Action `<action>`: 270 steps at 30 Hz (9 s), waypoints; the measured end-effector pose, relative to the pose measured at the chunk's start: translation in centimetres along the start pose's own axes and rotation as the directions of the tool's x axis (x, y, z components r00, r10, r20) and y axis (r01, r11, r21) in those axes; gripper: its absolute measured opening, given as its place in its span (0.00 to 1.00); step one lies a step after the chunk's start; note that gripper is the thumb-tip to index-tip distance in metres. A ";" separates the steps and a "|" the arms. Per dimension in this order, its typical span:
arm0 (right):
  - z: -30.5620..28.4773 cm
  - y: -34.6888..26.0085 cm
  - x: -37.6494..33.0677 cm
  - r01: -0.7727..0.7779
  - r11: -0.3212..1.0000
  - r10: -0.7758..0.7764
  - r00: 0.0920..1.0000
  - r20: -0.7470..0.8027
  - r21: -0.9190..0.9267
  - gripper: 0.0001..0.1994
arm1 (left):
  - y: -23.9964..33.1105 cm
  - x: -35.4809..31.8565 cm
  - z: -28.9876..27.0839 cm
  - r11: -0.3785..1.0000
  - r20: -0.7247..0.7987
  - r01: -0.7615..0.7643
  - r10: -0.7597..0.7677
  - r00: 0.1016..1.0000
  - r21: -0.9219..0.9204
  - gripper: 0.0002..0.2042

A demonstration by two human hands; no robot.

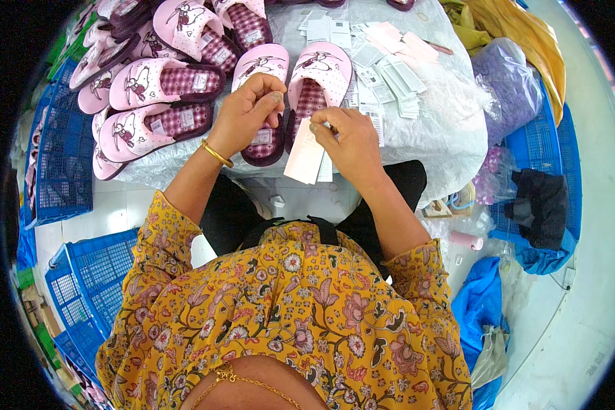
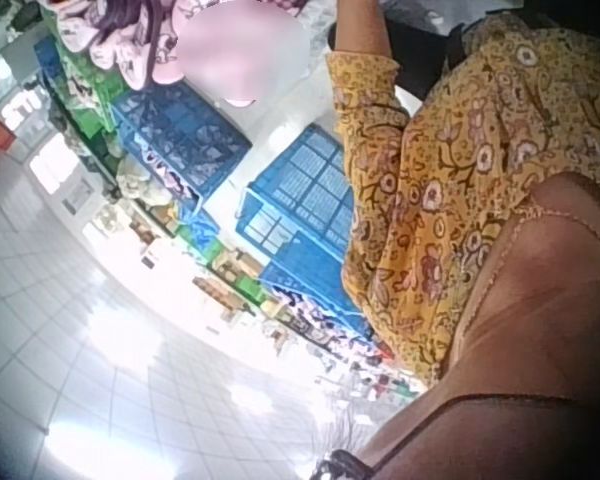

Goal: The person sits on the floor and repeatedly picks up pairs of pink slippers, attaches small white tags to them, and places them back in a pile. The person handles the slippers and tags by hand throughout the clip.

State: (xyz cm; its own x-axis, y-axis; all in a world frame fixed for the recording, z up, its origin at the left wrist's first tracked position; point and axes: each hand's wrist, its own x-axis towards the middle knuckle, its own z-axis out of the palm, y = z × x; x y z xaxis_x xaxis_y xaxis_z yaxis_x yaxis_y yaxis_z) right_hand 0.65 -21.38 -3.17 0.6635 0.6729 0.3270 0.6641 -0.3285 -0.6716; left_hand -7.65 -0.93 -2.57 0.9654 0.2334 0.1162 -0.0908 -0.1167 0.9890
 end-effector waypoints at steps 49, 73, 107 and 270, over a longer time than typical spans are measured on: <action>1.2 -0.8 0.1 0.120 0.987 -0.113 0.991 -0.071 0.110 0.06 | -0.9 0.5 0.4 0.993 0.316 -0.034 -0.004 0.949 0.115 0.04; 1.5 -1.6 0.1 0.016 0.980 0.004 0.995 -0.099 0.197 0.04 | -1.7 0.0 1.1 1.000 0.225 -0.008 0.003 0.974 0.023 0.04; 0.9 -2.4 7.1 -0.067 0.956 0.056 0.997 -0.048 -0.286 0.14 | -4.7 -3.5 -2.9 0.811 -0.435 -0.240 0.506 0.745 0.533 0.06; -15.7 4.6 -16.2 -0.170 0.864 0.082 0.976 0.201 0.475 0.04 | -4.8 17.9 28.0 0.977 0.223 0.128 -0.164 0.961 0.170 0.14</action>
State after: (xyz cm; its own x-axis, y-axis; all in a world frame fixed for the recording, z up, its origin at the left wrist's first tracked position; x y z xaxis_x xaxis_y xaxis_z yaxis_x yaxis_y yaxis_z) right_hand -1.64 -44.18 -1.16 0.6332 0.7629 0.1307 0.2970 -0.0836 -0.9512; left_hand 16.95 -23.25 -7.83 0.9971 0.0285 -0.0711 0.0759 -0.2482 0.9657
